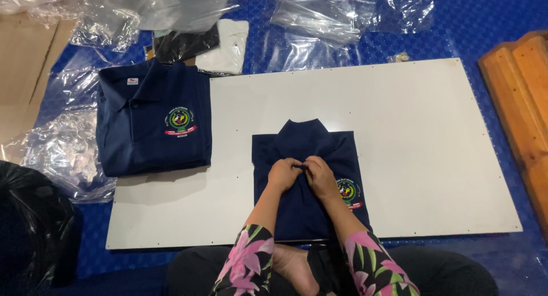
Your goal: Folding a navy blue polo shirt on a white board surface
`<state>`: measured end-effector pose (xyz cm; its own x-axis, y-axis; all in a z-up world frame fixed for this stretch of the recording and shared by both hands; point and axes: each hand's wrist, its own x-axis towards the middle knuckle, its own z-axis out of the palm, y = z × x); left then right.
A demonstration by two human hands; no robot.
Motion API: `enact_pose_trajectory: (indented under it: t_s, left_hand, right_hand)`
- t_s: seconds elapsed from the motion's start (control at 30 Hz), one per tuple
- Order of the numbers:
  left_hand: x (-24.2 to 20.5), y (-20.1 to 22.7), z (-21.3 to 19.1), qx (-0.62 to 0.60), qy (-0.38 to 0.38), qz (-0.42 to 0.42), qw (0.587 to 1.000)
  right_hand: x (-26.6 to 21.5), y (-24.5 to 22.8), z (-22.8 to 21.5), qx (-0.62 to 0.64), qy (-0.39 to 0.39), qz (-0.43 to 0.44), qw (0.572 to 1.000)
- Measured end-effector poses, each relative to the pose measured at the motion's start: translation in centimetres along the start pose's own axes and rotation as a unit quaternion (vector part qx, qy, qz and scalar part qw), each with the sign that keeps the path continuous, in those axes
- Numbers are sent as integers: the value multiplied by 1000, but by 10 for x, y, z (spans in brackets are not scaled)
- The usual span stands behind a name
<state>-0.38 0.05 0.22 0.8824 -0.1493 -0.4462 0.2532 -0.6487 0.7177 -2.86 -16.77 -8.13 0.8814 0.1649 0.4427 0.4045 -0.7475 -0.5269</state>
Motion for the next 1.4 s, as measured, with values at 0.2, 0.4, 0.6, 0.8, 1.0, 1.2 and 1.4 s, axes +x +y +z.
enact_pose_trajectory:
  t_s: [0.2,0.4,0.6,0.8,1.0,1.2,1.4]
  left_hand:
    - [14,-13,16,31,23,29,999]
    - [25,-19,20,19,-2,28,999]
    - [51,-41,26,-41,-76,8,996]
    - [73,-64,42,-103,-82,-12,991]
    - [66,-53,35,-93,-74,-22,993]
    - [66,-53,38,-85,-70,-21,994]
    - [87,-72,53,-58,-58,-12,997]
  right_hand:
    - [3,-4,-7,42,8,16,999]
    - [7,1,-2,38,35,20,998]
    - [6,-1,-3,56,31,40,997]
    - [7,-11,-18,92,93,32,991]
    - [7,-17,-15,74,68,58,993]
    - [6,-13,-13,68,48,58,995]
    - [6,-18,-16,52,31,69,996]
